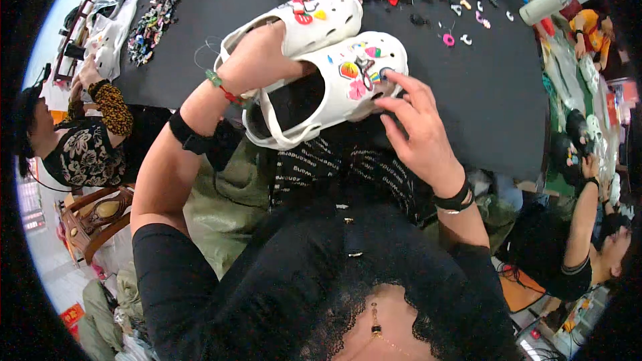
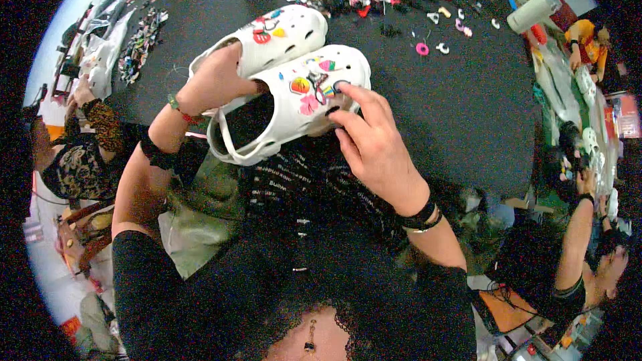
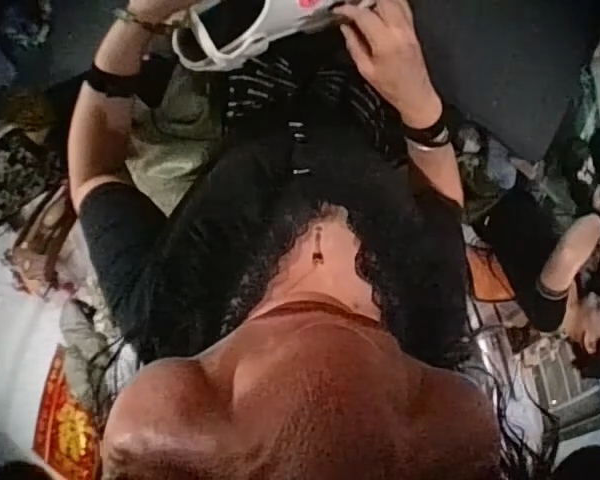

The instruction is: Attaching decorative charms to rubber clogs and placing them in plastic bags.

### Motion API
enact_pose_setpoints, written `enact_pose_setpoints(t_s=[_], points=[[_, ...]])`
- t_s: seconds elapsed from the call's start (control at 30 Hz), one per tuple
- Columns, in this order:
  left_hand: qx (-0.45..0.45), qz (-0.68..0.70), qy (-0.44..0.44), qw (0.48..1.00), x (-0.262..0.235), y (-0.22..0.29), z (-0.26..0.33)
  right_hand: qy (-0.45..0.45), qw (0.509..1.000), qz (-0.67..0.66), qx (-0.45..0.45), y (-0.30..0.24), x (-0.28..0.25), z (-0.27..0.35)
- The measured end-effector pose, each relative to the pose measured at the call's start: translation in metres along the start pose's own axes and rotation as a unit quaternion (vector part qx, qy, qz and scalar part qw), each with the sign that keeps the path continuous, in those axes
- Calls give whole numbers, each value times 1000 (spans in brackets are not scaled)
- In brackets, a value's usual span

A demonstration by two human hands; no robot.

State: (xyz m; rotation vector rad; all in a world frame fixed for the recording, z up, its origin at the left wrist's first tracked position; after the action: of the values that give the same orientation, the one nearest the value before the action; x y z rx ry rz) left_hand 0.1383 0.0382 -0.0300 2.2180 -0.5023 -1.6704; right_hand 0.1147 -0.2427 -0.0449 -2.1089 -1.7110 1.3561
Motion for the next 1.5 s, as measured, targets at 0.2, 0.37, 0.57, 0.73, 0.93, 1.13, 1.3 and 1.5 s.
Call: enact_pose_setpoints(t_s=[0.2,0.37,0.57,0.73,0.93,1.13,1.3,1.5], points=[[31,3,28,999,1,5,9,1,1000,-1,-2,0,1,0],[24,26,58,998,-3,17,18,6,1000,-8,-3,-1,-5,1],[24,33,96,995,-5,25,34,43,999,-23,2,1,-9,7],[13,30,109,993,-4,29,35,77,996,-32,31,2,-8,-3],[-5,41,122,992,-1,28,38,57,998,-4,3,4,-4,-17],[1,56,158,986,3,26,47,52,998,-14,30,7,-5,-19],[-2,56,176,983,3,28,51,63,998,9,27,4,-7,-22],[20,27,183,982,2,33,57,45,999,19,11,-2,-9,-21]])
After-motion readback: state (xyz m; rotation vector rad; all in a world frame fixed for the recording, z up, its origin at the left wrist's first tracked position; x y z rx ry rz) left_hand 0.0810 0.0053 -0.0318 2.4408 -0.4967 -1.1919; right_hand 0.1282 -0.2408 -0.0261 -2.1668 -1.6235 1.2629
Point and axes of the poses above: each hand's wrist, its own z-axis away from the middle knuckle, its own x-axis out of the palm, y = z × x, the point moved 3 cm from there along -z, towards the middle knuckle, and after that the axes turned 15 degrees about y, right-handed, at the moved point
